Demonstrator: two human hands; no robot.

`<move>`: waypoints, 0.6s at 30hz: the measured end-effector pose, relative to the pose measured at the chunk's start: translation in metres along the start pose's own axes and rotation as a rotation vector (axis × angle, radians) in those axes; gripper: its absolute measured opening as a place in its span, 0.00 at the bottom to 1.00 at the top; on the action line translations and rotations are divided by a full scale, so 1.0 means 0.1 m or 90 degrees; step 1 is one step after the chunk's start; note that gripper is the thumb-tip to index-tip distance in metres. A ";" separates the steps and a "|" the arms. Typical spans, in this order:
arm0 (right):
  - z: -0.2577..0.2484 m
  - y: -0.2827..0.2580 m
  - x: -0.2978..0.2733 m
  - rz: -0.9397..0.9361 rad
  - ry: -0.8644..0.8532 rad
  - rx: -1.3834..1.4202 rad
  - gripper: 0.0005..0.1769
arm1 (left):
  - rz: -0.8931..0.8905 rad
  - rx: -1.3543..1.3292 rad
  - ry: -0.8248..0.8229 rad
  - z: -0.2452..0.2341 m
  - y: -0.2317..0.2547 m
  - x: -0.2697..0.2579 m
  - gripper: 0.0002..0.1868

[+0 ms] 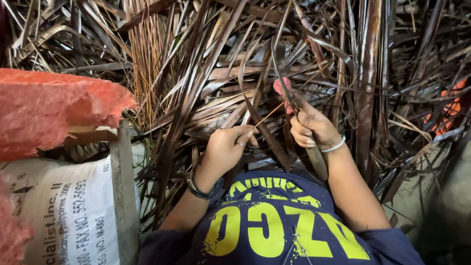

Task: Stripping leaves or fibers from long plant stalks using a small knife

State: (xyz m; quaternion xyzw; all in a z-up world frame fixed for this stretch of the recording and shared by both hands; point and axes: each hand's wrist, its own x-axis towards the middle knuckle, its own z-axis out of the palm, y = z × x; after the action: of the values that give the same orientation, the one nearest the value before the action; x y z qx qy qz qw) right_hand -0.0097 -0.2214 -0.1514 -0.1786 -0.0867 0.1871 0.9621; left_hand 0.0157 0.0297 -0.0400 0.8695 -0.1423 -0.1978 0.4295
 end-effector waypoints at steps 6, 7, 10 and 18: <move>-0.14 0.05 -0.08 -0.024 0.014 0.002 0.31 | 0.023 -0.002 -0.015 -0.04 0.02 -0.03 0.09; -0.18 0.07 -0.09 -0.027 0.027 0.000 0.30 | 0.027 -0.007 -0.018 -0.06 0.01 -0.06 0.09; -0.48 0.14 -0.15 -0.024 0.056 -0.008 0.27 | 0.003 -0.016 -0.032 -0.17 -0.07 -0.15 0.08; -0.42 -0.35 0.05 -0.014 -0.122 -0.221 0.23 | -0.123 -0.070 -0.044 -0.69 -0.53 -0.58 0.12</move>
State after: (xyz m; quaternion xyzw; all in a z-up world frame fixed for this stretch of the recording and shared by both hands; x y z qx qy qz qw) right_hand 0.0167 -0.2628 -0.1768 -0.3223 -0.2106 0.1749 0.9062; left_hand 0.0011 0.1326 -0.0315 0.8470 -0.0619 -0.2758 0.4501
